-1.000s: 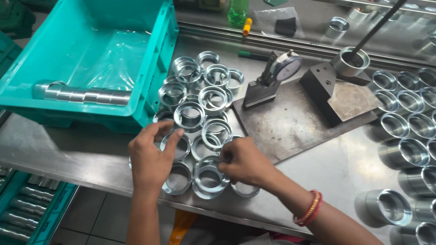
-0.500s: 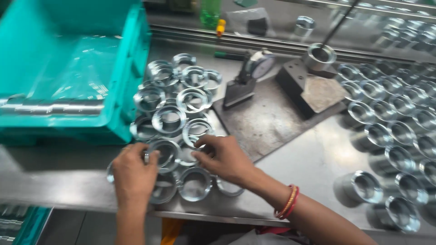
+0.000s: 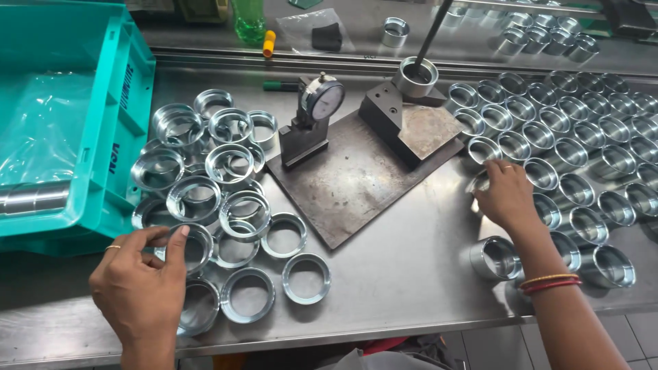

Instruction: Measuring the diameter of metal rings using a dial gauge and sorting them into a bin.

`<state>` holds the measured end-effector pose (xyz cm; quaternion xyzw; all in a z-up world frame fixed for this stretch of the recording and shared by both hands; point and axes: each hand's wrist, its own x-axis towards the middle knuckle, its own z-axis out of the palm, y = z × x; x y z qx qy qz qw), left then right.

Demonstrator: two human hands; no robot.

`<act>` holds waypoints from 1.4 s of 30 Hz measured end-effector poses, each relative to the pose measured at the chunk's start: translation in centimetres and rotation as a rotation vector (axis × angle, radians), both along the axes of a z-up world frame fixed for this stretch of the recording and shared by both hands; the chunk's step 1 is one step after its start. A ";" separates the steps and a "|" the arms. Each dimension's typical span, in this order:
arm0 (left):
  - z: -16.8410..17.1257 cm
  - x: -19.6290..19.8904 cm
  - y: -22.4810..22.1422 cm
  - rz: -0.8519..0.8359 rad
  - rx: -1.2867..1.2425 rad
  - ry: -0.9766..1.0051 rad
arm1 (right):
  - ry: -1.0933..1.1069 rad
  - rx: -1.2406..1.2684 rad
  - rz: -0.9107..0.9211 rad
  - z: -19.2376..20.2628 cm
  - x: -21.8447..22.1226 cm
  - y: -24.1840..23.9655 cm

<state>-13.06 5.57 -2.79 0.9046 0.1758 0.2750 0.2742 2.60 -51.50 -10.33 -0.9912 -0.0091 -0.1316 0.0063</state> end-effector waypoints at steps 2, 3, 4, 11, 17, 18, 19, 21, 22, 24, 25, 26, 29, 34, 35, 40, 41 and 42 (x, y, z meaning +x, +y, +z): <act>0.6 0.0 -1.1 -0.025 -0.021 -0.008 | -0.022 -0.006 -0.005 0.5 -1.2 1.4; 1.1 0.2 -1.6 -0.058 -0.035 -0.028 | 0.059 0.010 -0.052 0.9 -1.3 2.4; 1.6 0.3 -2.1 -0.092 -0.048 -0.047 | 0.140 0.026 -0.098 1.5 -1.4 3.3; 2.3 1.1 -4.3 -0.196 -0.122 -0.053 | 0.163 -0.150 -0.055 2.5 -6.3 10.1; 3.8 2.5 -7.2 -0.345 -0.391 0.101 | 0.471 0.518 -0.038 6.2 -6.6 11.4; 3.9 2.9 -7.8 -0.424 -0.417 0.179 | 0.503 0.700 -0.024 7.3 -6.3 12.1; 4.2 3.5 -8.3 -0.504 -0.441 0.253 | 0.531 0.884 -0.010 8.5 -5.9 12.8; 3.4 4.8 -9.4 -0.568 -0.470 0.296 | 0.549 0.923 0.098 9.5 -5.2 15.0; 3.1 5.5 -9.9 -0.641 -0.500 0.339 | 0.563 0.961 0.197 9.9 -4.9 16.1; 3.5 6.6 -10.6 -0.684 -0.463 0.342 | 0.572 1.038 0.307 9.5 -3.7 18.9; 3.8 7.2 -11.0 -0.733 -0.429 0.344 | 0.577 1.110 0.414 9.3 -3.1 20.2; 2.5 8.0 -10.9 -0.733 -0.428 0.344 | 0.577 1.110 0.413 9.0 -2.5 21.2; 0.0 10.3 -10.2 -0.860 -0.243 -0.062 | 0.534 1.130 0.625 8.5 -0.5 24.2; 0.7 12.2 -8.9 -0.573 -0.263 0.088 | 0.385 1.248 0.590 6.2 2.5 27.5; 1.0 12.3 -9.0 -0.573 -0.265 0.091 | 0.388 1.249 0.588 5.5 3.1 27.9; 0.8 13.2 -9.0 -0.504 -0.198 0.088 | 0.159 1.300 0.440 2.6 5.1 29.1; 0.8 13.3 -8.9 -0.505 -0.197 0.088 | 0.159 1.301 0.439 2.4 5.2 29.3; 0.9 13.4 -8.9 -0.490 -0.180 0.095 | 0.149 1.331 0.441 2.2 5.3 29.4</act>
